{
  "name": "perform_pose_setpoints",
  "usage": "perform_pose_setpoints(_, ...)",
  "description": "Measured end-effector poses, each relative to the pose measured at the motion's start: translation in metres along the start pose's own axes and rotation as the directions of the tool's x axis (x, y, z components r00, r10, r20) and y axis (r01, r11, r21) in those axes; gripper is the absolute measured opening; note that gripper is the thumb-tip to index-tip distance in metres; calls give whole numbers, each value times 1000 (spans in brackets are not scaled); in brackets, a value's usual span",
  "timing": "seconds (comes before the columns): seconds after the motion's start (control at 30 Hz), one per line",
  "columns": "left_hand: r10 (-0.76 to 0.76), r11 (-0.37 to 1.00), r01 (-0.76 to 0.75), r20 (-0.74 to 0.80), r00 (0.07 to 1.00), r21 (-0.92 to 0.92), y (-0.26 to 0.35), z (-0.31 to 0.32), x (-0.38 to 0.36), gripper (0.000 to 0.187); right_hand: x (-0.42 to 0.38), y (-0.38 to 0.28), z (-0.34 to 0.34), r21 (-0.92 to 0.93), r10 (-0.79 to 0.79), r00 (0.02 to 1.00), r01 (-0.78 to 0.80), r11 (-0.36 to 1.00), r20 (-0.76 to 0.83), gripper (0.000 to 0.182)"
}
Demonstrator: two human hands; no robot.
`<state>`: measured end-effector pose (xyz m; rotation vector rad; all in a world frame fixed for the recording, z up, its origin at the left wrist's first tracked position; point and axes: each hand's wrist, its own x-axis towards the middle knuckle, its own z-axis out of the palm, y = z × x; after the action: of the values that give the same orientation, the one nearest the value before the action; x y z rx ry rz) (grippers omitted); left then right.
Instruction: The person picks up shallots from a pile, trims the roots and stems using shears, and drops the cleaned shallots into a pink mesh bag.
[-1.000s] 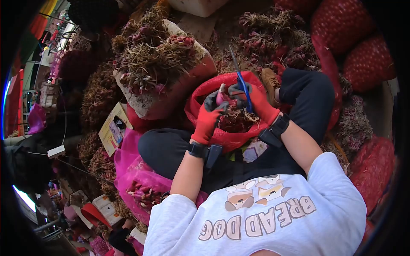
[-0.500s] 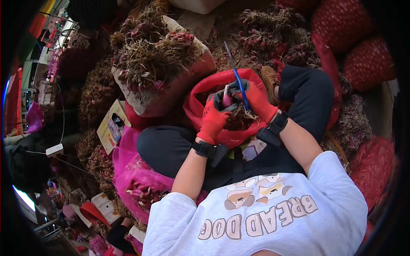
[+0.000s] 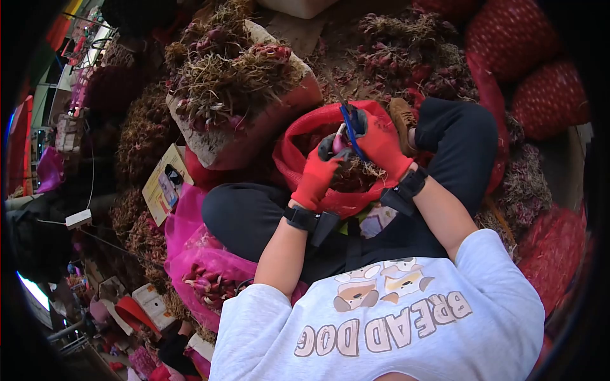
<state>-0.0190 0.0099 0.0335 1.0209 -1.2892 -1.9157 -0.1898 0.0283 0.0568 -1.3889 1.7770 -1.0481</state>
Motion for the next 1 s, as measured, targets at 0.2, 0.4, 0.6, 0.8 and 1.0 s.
perform_pose_setpoints(0.2, -90, 991, 93, 32, 995, -97, 20, -5, -2, 34, 8, 11, -4, 725, 52, 969, -215, 654, 240, 21)
perform_pose_setpoints(0.4, 97, 992, -93, -51, 994, 79, 0, -2, -4, 33, -3, -10, -4, 338, -64, 979, -5, 941, 193, 29)
perform_pose_setpoints(0.6, -161, 986, 161, 7, 987, -33, 7, -18, -2, 27, 0, -2, 1, 27, -114, 993, 113, 993, 21, 36)
perform_pose_setpoints(0.8, 150, 876, -192, 127, 980, 443, 36, -21, -15, 23, 25, 28, -22, 97, -39, 998, 35, 995, 39, 33)
perform_pose_setpoints(1.0, 537, 483, -515, 225, 813, 708, -6, -48, 2, 26, 5, -3, -21, 408, 69, 935, -217, 887, 348, 28)
